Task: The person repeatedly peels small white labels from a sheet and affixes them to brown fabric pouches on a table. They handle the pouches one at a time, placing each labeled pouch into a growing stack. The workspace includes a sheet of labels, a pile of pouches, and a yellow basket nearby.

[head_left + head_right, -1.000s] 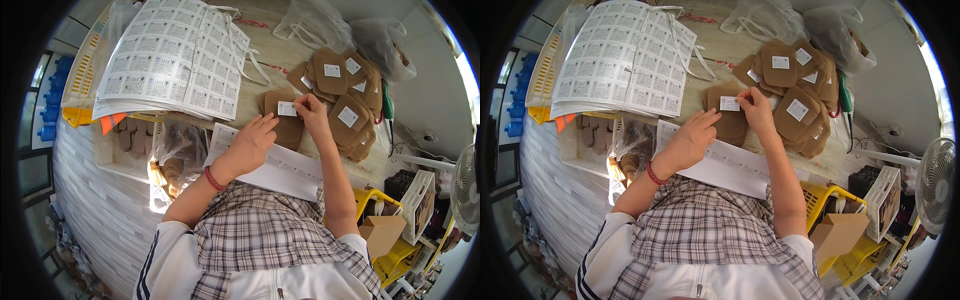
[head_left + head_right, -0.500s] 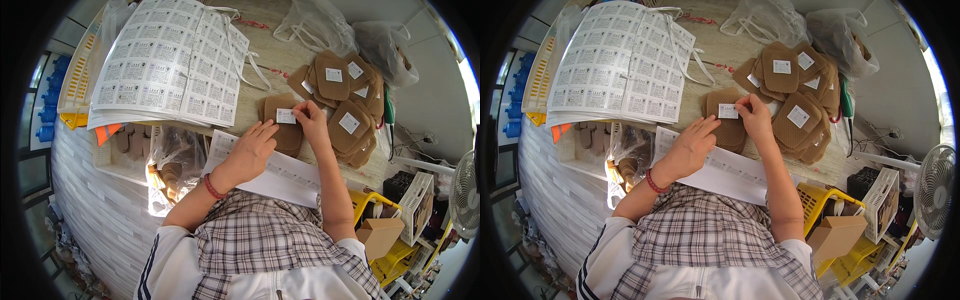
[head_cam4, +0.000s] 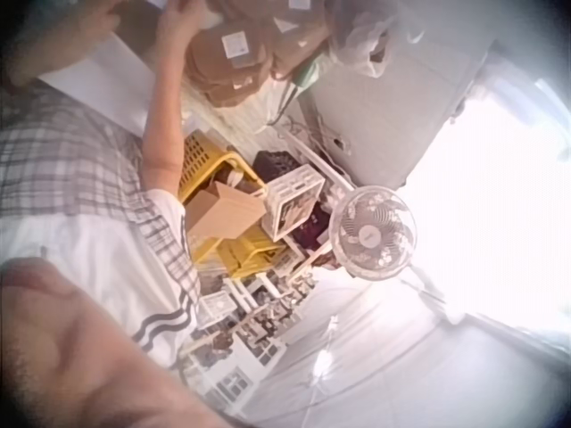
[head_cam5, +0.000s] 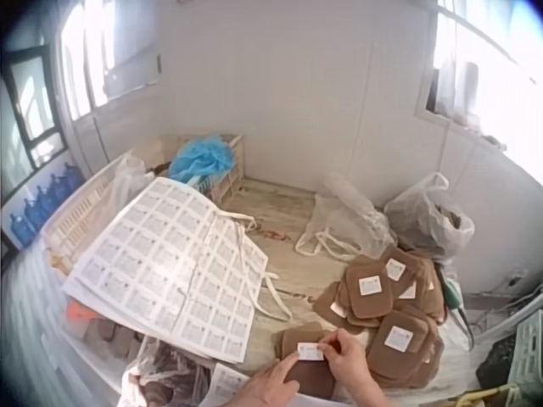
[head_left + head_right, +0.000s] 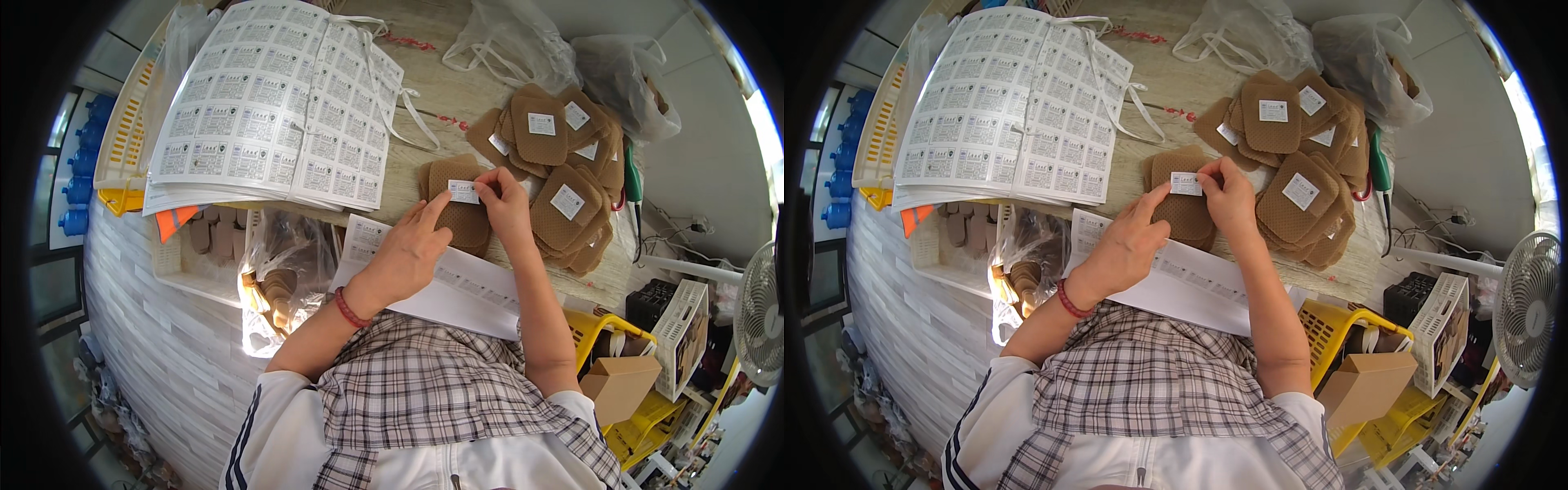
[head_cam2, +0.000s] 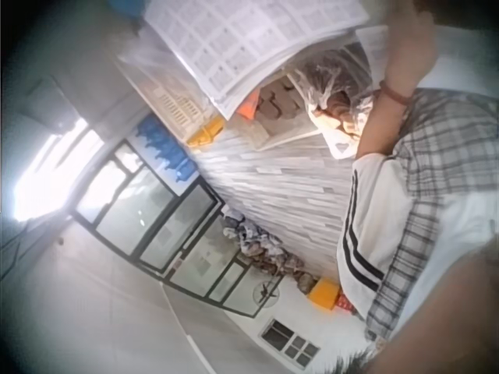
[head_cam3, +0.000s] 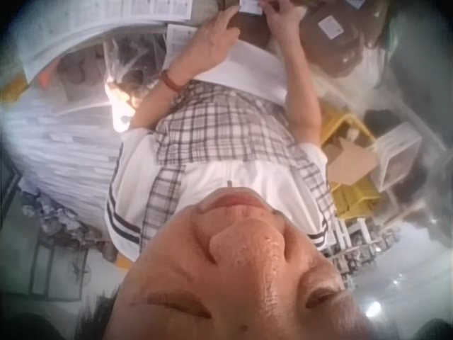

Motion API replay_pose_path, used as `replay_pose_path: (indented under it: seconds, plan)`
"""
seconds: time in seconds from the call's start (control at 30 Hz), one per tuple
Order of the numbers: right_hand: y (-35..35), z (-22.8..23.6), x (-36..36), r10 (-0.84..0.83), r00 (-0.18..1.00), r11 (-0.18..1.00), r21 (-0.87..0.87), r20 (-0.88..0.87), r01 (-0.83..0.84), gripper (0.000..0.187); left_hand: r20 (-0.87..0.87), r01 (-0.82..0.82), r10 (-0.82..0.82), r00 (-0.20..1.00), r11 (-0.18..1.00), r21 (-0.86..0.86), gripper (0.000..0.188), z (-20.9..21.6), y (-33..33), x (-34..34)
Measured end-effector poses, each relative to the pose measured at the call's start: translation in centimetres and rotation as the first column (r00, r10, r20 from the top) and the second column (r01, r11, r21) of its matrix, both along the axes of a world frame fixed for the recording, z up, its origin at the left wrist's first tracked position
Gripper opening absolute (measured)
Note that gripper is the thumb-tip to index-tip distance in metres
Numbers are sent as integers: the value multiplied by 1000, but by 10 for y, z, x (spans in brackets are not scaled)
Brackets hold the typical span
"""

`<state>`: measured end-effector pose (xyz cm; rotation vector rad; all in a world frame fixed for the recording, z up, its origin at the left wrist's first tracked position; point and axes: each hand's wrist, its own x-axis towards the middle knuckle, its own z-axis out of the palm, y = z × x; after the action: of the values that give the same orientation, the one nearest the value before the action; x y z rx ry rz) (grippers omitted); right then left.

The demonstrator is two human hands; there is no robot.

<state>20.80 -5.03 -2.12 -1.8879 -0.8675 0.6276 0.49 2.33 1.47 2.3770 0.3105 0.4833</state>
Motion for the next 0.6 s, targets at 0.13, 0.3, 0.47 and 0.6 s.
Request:
replay_pose_path:
  seconds: [0.13, 0.3, 0.47, 0.6]
  plan:
    - [-1, 0, -3, -3, 998, 1000, 17, 57, 2, 9, -6, 29, -29, 1000, 998, 50, 6, 1, 1, 2]
    - [-3, 9, -19, -34, 975, 999, 24, 222, 29, 10, -104, 36, -21, 994, 988, 148, 6, -7, -3, 2]
    - [-3, 0, -28, -49, 850, 998, 54, 525, 24, 23, -121, 26, -3, 993, 981, 195, 5, -8, -6, 4]
    - [-1, 7, -36, -79, 794, 997, 33, 603, 74, 36, -138, 19, 12, 990, 975, 221, 5, -4, -8, 4]
